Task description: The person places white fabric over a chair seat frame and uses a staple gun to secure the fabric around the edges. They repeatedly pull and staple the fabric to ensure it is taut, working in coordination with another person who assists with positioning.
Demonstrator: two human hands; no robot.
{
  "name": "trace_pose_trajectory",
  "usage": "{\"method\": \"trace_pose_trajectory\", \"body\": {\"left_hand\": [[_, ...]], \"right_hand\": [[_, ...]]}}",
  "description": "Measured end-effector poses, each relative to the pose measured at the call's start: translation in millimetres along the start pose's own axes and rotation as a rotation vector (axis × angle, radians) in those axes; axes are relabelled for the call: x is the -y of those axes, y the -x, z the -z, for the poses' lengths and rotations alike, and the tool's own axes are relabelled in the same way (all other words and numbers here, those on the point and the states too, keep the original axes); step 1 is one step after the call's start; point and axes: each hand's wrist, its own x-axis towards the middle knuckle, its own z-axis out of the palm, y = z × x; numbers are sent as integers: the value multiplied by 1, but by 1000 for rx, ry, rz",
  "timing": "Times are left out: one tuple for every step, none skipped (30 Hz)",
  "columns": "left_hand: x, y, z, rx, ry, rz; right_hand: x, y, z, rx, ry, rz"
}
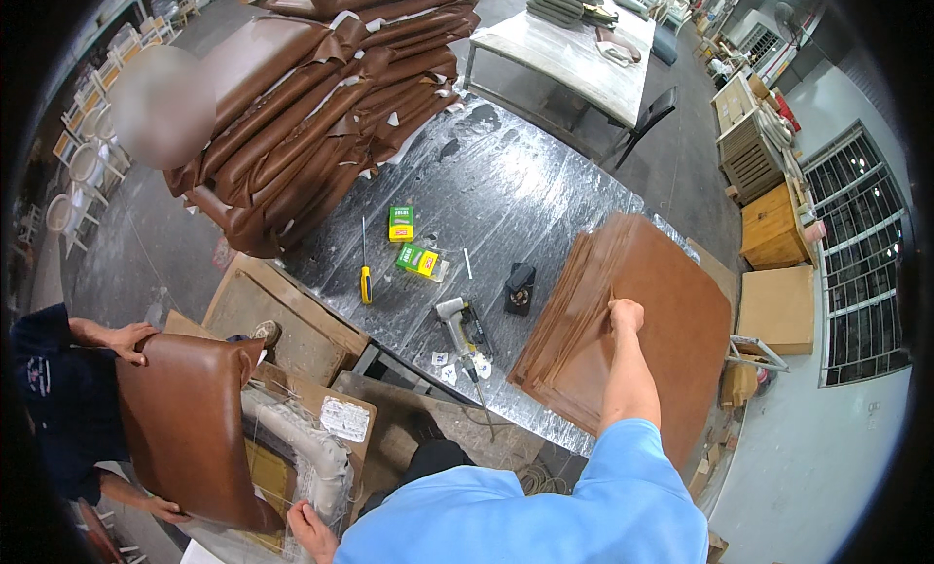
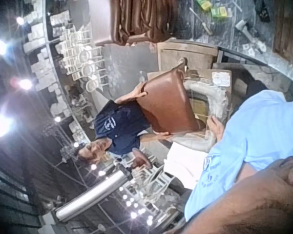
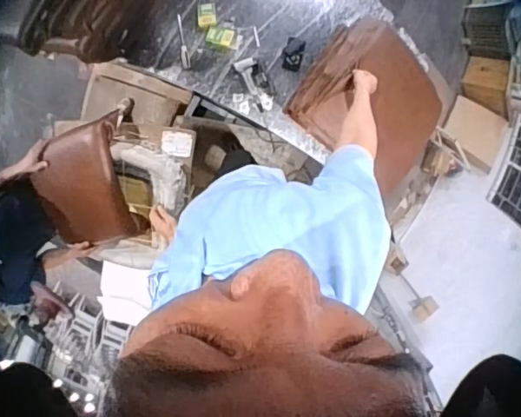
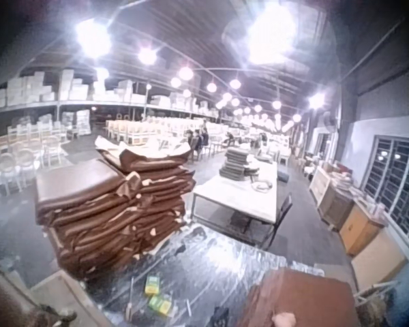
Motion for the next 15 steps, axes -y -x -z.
{"method": "trace_pose_trajectory", "body": {"left_hand": [[-1, 0, 0, -1, -2, 3], [-2, 0, 1, -6, -11, 2], [-6, 0, 1, -14, -19, 1], [-6, 0, -3, -15, -3, 0], [-5, -1, -8, -16, 28, 1], [-5, -1, -7, -22, 26, 4], [-4, 0, -6, -28, 27, 8], [-5, 3, -9, -18, 44, 24], [-10, 9, -3, -39, 36, 46], [-14, 16, 6, -77, 23, 72], [-18, 16, 11, -55, 7, 77], [-18, 13, 10, -53, 10, 91], [-19, 6, 7, -46, 8, 99], [-21, 2, 4, -91, 57, 96], [-21, -3, 3, -92, 39, 82]], "right_hand": [[-1, 0, -2, -20, 17, 20], [-2, 1, -3, -40, 35, 41], [-3, 3, -5, -60, 51, 64], [-1, -3, 1, -99, 95, 109], [2, -8, 8, -140, 139, 156], [2, -6, 4, -152, 190, 187], [2, -3, 2, -165, 207, 172], [3, -1, 4, -179, 226, 161], [9, 9, -10, -155, 235, 158], [14, 20, -18, -102, 260, 170], [20, 22, -18, -97, 281, 202], [23, 21, -9, -122, 298, 240], [18, 15, 1, -157, 307, 252], [22, 11, 12, -196, 293, 272], [16, 5, 19, -235, 298, 262]]}}
